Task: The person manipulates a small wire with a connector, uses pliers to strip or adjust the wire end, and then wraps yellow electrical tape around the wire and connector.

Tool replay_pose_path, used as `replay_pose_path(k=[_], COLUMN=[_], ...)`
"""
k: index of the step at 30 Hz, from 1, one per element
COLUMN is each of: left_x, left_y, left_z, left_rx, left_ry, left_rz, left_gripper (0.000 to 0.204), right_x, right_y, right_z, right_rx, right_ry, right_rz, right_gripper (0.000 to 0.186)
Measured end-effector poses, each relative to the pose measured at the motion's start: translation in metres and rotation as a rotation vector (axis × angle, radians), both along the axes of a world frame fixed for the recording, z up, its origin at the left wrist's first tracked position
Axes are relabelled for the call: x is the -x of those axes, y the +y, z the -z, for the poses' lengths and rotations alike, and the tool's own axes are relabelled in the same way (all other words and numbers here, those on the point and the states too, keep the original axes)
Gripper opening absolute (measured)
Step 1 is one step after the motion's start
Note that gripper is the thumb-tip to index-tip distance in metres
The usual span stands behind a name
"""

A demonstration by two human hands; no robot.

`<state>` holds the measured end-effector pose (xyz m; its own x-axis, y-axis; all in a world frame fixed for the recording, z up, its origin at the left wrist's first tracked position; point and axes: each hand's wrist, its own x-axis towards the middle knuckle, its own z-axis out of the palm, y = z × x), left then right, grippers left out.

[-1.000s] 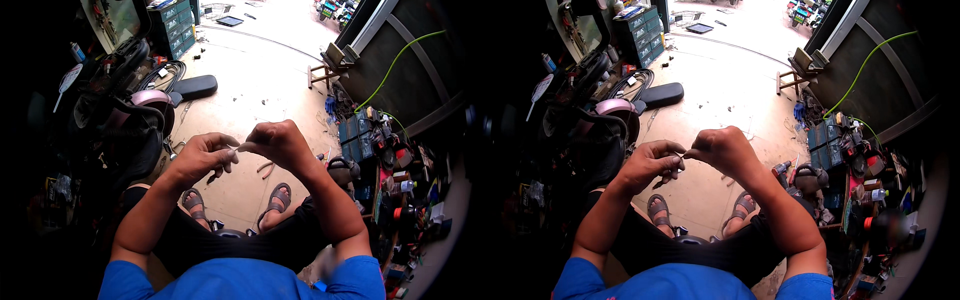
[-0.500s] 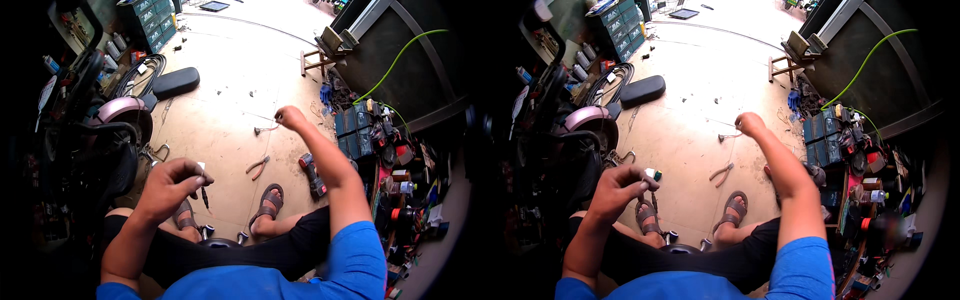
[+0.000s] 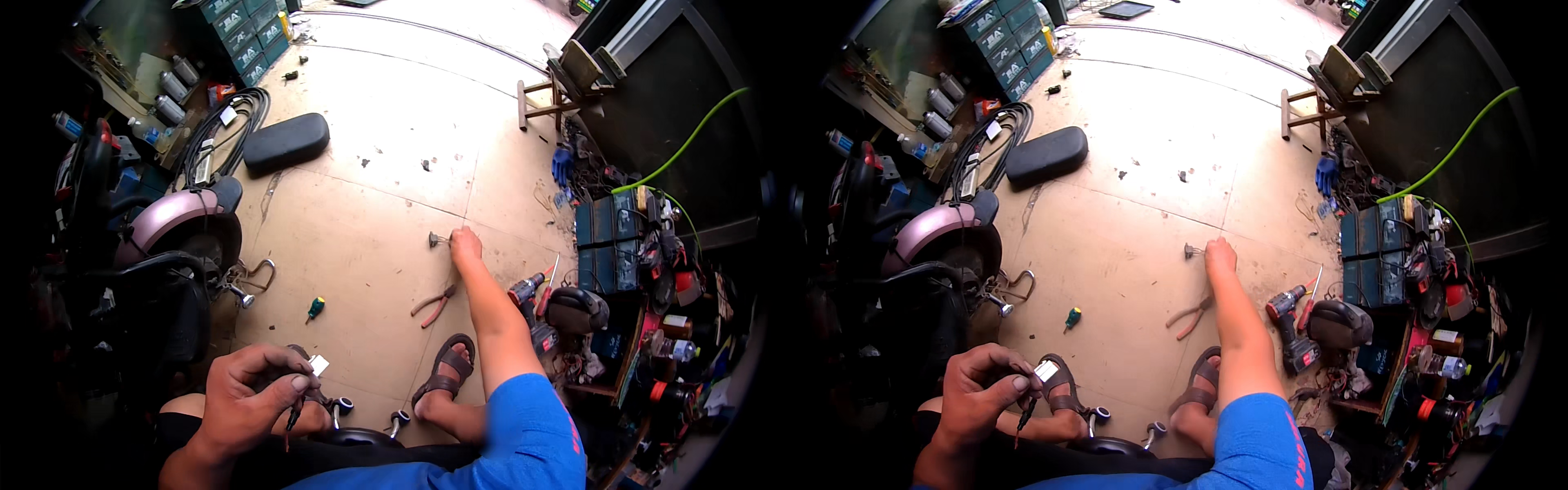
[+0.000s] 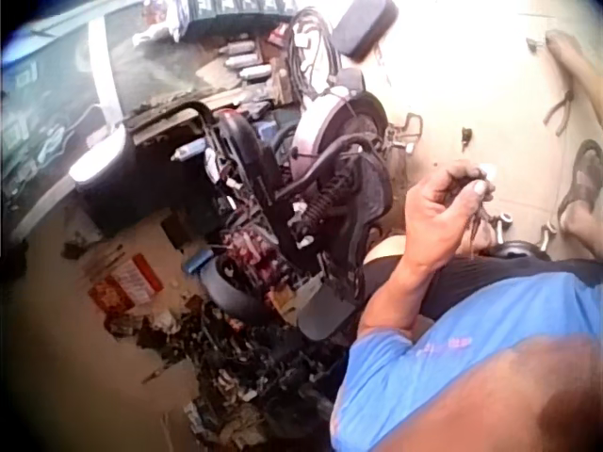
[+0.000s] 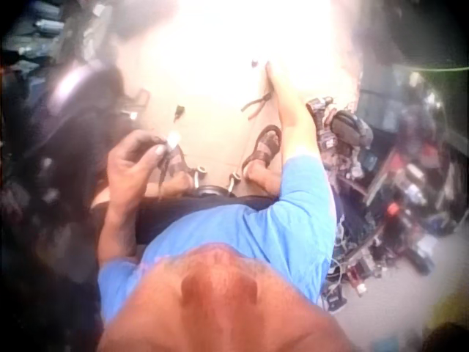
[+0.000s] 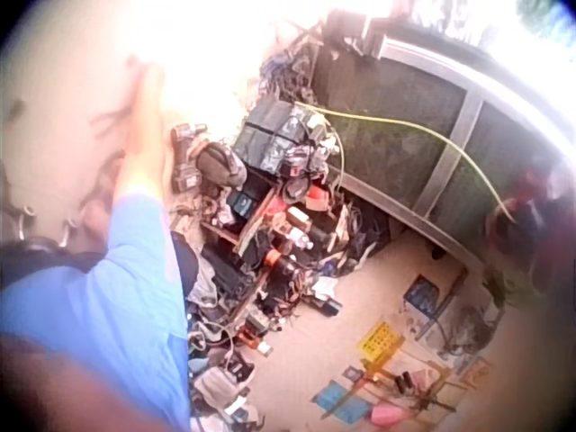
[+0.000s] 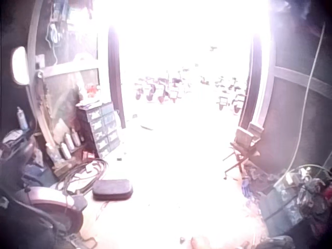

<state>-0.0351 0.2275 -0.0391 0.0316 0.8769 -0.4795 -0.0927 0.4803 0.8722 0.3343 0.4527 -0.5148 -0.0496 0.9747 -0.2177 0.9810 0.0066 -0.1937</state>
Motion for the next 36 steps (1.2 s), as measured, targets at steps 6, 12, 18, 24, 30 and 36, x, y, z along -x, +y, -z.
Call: replay_pose_path(k=[6, 12, 18, 24, 30, 36], left_x=[0.013, 0.026, 0.043, 0.053, 0.056, 0.047], left_y=[-0.003, -0.016, -0.034, -0.059, -0.070, -0.074], left_z=[0.006, 0.014, 0.018, 0.011, 0.005, 0.007], left_rx=[0.022, -0.027, -0.109, -0.175, -0.267, -0.360], left_ry=[0.033, -0.011, -0.149, -0.394, -0.318, -0.074], left_rz=[-0.040, -0.143, -0.210, -0.192, -0.125, -0.125], left_gripper=[0.016, 0.017, 0.025, 0.023, 0.017, 0.016], right_x=[0.062, 0.136, 0.184, 0.211, 0.221, 0.212], right_y=[-0.006, -0.053, -0.135, -0.202, -0.233, -0.238], right_z=[-0.127, -0.306, -0.436, -0.472, -0.482, -0.477], right_rx=[0.622, 0.849, 0.830, 0.626, 0.545, 0.464], right_ry=[0.930, 1.407, 1.337, 1.200, 1.065, 1.000], right_rz=[0.307, 0.118, -0.158, -0.290, -0.277, -0.230], right_gripper=[0.030, 0.042, 0.046, 0.031, 0.025, 0.027])
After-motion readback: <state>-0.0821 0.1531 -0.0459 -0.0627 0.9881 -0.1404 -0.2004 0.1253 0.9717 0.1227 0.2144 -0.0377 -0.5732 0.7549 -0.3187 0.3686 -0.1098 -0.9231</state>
